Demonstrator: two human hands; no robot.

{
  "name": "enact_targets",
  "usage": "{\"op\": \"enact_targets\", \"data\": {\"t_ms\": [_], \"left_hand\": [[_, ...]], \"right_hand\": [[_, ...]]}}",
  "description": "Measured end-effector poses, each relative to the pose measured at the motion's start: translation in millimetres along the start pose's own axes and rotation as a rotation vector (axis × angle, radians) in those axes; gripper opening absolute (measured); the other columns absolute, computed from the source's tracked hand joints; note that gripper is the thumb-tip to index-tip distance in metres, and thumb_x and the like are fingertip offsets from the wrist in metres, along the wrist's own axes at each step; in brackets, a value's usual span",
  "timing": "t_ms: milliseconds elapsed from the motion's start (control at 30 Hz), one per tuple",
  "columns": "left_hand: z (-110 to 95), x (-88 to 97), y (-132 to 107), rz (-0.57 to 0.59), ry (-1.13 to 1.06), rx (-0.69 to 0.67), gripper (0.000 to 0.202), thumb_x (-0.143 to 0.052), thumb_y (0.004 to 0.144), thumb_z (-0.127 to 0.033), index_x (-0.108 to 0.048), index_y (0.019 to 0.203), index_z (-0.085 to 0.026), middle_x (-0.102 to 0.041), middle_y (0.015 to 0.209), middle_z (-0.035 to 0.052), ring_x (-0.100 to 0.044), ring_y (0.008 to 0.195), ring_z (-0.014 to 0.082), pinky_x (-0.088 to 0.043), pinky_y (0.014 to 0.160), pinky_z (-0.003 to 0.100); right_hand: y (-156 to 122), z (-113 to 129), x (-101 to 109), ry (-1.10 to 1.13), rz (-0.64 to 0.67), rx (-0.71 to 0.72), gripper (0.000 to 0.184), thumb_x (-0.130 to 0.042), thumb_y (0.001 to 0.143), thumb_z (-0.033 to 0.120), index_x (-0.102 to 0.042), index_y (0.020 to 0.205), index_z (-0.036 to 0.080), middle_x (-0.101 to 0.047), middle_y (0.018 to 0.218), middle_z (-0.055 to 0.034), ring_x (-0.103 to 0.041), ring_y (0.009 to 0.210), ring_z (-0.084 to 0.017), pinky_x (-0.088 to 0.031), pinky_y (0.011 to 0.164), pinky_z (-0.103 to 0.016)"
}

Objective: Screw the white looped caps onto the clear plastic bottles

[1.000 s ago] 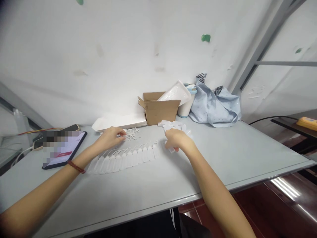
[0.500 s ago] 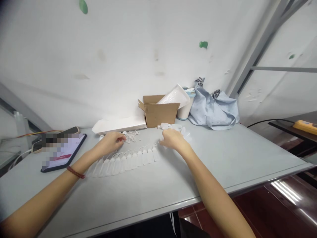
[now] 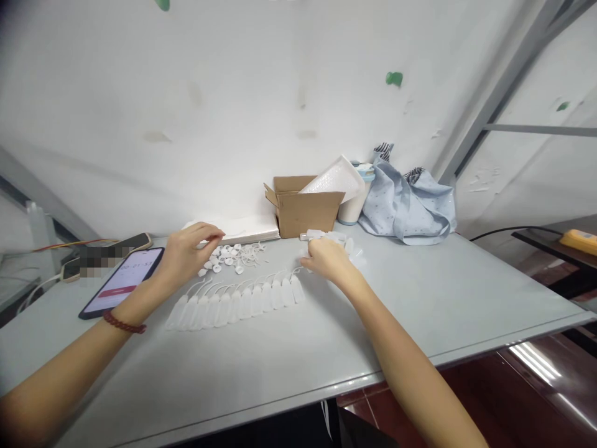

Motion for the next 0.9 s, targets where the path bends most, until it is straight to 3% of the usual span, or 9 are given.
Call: {"op": "enact_targets", "data": {"t_ms": [133,267,400,500,600,900], "left_hand": [[2,4.3,-15,-0.048,-0.326,0.297,0.018,-0.061,0.079,-0.032,-0.067,0.089,-0.019,-0.071,0.092,0.0044,-0.065,0.086,0.0204,-0.05,0.085,0.033],[5,-10.1,-39,0.067,-0.796,0.665,0.028,-0.075,0.069,-0.032,-0.07,0.091,-0.016,-0.072,0.082,0.0038,-0.067,0.08,0.0195,-0.052,0.084,0.034],[1,-25.1,-58,0.168,-1.105,0.843,0.027,-0.079,0.066,-0.026,-0.073,0.09,-0.016,-0.073,0.085,0.0036,-0.067,0.082,0.0163,-0.05,0.09,0.032],[-5,-33.0,-68,0.217,-1.234,0.903,0.023,-0.079,0.067,-0.024,-0.074,0.088,-0.017,-0.074,0.087,0.0043,-0.068,0.084,0.0166,-0.05,0.093,0.032],[-14,-36.6,-74,0.245,-1.333,0.884,0.02,-0.079,0.067,-0.023,-0.075,0.085,-0.016,-0.074,0.085,0.0039,-0.067,0.084,0.0163,-0.05,0.093,0.032],[-28,-35.0,-78,0.193,-1.453,0.938,0.017,-0.079,0.066,-0.019,-0.076,0.082,-0.017,-0.072,0.078,0.0025,-0.066,0.077,0.0138,-0.051,0.092,0.031]], "right_hand": [[-2,6,2,0.114,-0.061,0.048,0.016,-0.051,0.083,0.029,-0.055,0.073,0.017,-0.064,0.075,-0.0044,-0.057,0.071,-0.017,-0.031,0.055,-0.025],[-10,22,4,0.324,-0.162,0.212,0.016,-0.054,0.086,0.032,-0.058,0.081,0.017,-0.065,0.076,-0.0031,-0.057,0.068,-0.015,-0.036,0.06,-0.025],[-22,42,2,0.351,-0.309,0.391,0.016,-0.054,0.089,0.03,-0.06,0.085,0.016,-0.064,0.079,-0.005,-0.056,0.071,-0.016,-0.04,0.064,-0.027],[-34,60,-2,0.35,-0.431,0.569,0.015,-0.054,0.09,0.028,-0.06,0.093,0.015,-0.065,0.085,-0.0079,-0.056,0.08,-0.02,-0.044,0.068,-0.03],[-43,74,-8,0.363,-0.455,0.71,0.014,-0.054,0.092,0.024,-0.059,0.101,0.014,-0.064,0.09,-0.0097,-0.055,0.084,-0.021,-0.047,0.073,-0.033],[-51,81,-12,0.392,-0.462,0.798,0.019,-0.053,0.092,0.022,-0.057,0.109,0.014,-0.063,0.091,-0.0109,-0.053,0.083,-0.022,-0.049,0.072,-0.036]]}}
Point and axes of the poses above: each hand's wrist, its own y-axis towards the middle knuckle, its own x-axis out of the back of the hand, z = x × y, the point moved 5 cm from there along y, towards the middle knuckle
